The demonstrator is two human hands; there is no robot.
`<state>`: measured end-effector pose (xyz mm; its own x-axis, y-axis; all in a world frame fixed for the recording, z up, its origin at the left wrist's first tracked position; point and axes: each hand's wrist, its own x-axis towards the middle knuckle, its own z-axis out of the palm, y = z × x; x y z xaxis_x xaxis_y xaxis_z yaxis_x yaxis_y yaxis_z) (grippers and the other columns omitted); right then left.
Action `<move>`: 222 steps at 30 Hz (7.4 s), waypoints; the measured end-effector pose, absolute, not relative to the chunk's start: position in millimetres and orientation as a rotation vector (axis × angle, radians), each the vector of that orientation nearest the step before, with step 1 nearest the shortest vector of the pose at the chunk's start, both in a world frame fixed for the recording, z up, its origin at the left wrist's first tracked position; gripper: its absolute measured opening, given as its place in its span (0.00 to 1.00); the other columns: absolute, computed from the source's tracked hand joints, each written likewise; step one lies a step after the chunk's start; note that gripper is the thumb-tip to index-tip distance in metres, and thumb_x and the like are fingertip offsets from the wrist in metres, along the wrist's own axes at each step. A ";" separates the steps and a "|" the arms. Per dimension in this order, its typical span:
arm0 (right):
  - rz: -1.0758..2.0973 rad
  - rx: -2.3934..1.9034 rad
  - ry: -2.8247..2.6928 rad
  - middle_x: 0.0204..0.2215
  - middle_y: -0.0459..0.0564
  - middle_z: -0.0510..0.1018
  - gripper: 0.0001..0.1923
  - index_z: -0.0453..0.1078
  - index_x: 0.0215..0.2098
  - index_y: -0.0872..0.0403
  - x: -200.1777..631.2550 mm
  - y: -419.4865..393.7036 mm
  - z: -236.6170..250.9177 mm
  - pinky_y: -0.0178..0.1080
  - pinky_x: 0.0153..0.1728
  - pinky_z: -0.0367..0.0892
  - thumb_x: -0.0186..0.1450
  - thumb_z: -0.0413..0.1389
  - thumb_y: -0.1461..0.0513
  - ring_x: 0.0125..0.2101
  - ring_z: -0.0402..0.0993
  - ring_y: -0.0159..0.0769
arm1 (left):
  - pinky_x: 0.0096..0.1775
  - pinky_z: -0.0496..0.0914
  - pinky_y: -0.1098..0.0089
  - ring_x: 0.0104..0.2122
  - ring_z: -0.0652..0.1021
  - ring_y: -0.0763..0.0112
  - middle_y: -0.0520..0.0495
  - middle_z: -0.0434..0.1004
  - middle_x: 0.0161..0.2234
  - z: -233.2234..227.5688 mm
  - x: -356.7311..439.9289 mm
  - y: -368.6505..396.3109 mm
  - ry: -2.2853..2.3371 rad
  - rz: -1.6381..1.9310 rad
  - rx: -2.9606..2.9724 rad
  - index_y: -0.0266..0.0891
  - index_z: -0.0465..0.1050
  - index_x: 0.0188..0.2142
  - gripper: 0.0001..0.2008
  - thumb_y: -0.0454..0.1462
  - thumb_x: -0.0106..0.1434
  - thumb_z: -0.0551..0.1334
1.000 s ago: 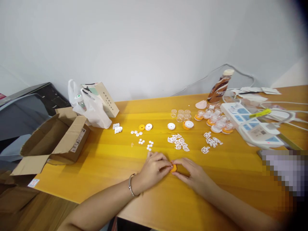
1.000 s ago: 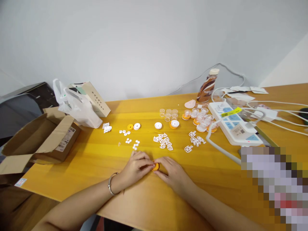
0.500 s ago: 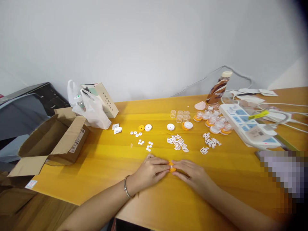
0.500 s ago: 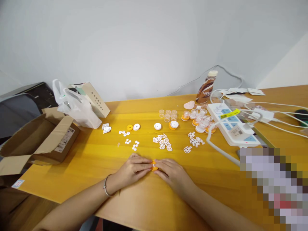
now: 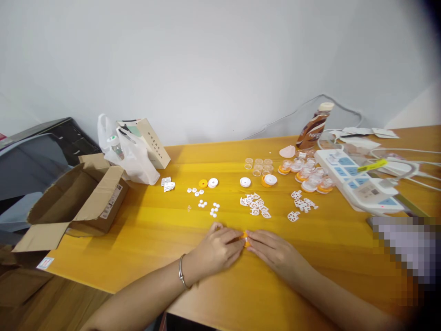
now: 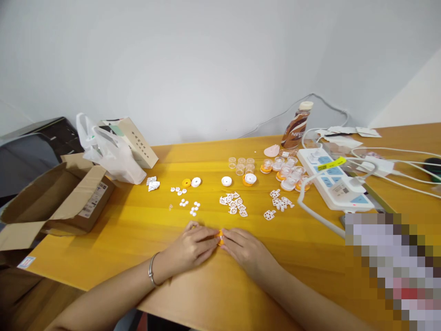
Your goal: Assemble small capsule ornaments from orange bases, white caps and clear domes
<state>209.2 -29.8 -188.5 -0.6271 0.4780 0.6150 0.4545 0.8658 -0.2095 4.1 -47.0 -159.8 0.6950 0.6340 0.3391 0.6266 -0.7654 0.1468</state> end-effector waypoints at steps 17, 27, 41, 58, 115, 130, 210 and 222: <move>0.242 -0.756 -2.280 0.36 0.53 0.77 0.10 0.70 0.36 0.55 209.2 -29.5 -194.5 0.39 0.40 0.72 0.66 0.46 0.63 0.37 0.74 0.35 | 0.44 0.61 0.66 0.40 0.73 0.73 0.47 0.74 0.42 -158.2 4.2 -45.3 1.074 0.658 2.847 0.40 0.69 0.43 0.10 0.35 0.64 0.52; 0.490 -0.924 -2.252 0.38 0.50 0.76 0.10 0.66 0.41 0.50 210.9 -28.6 -182.2 0.39 0.41 0.70 0.60 0.55 0.61 0.40 0.73 0.37 | 0.42 0.64 0.66 0.39 0.73 0.69 0.48 0.73 0.37 -141.0 -46.0 -6.1 1.415 0.700 2.411 0.41 0.70 0.38 0.07 0.37 0.59 0.59; 0.517 -0.956 -2.250 0.37 0.51 0.71 0.09 0.68 0.40 0.51 209.4 -26.2 -181.2 0.39 0.40 0.68 0.60 0.55 0.62 0.38 0.69 0.37 | 0.38 0.66 0.70 0.35 0.72 0.71 0.48 0.73 0.33 -147.9 -46.3 -2.4 1.420 0.571 2.581 0.39 0.72 0.32 0.08 0.36 0.62 0.55; 0.544 -0.922 -2.248 0.36 0.51 0.72 0.10 0.68 0.40 0.50 208.3 -26.4 -180.8 0.41 0.40 0.68 0.59 0.55 0.63 0.38 0.70 0.38 | 0.34 0.64 0.71 0.31 0.72 0.73 0.48 0.74 0.31 -151.5 -11.3 -29.2 1.128 0.633 2.919 0.38 0.69 0.36 0.08 0.35 0.64 0.52; 0.637 -0.992 -2.270 0.40 0.53 0.71 0.19 0.66 0.44 0.51 209.2 -25.2 -177.0 0.43 0.43 0.67 0.55 0.59 0.56 0.41 0.69 0.41 | 0.43 0.65 0.68 0.38 0.73 0.68 0.46 0.73 0.37 -143.4 -50.9 0.3 1.500 0.665 2.260 0.38 0.70 0.36 0.07 0.38 0.58 0.60; 0.661 -0.918 -2.276 0.38 0.51 0.68 0.13 0.67 0.42 0.50 208.0 -25.9 -177.3 0.42 0.43 0.66 0.58 0.55 0.63 0.40 0.68 0.38 | 0.36 0.66 0.73 0.31 0.73 0.73 0.49 0.73 0.31 -137.1 -47.4 -4.0 1.635 0.463 2.334 0.38 0.71 0.30 0.06 0.34 0.60 0.56; 1.735 -0.921 -1.476 0.32 0.49 0.76 0.22 0.66 0.45 0.54 200.5 -22.5 -181.4 0.44 0.43 0.67 0.54 0.60 0.56 0.34 0.75 0.35 | 0.37 0.67 0.68 0.32 0.73 0.70 0.48 0.74 0.31 -154.9 17.3 -38.6 1.314 0.921 2.302 0.38 0.72 0.33 0.05 0.35 0.54 0.62; 1.789 -0.928 -1.356 0.32 0.49 0.77 0.21 0.68 0.44 0.52 203.4 -19.0 -182.8 0.42 0.42 0.67 0.52 0.62 0.57 0.33 0.74 0.35 | 0.36 0.62 0.69 0.31 0.73 0.74 0.49 0.74 0.31 -153.1 15.5 -45.3 1.238 0.942 2.663 0.40 0.74 0.34 0.07 0.37 0.60 0.57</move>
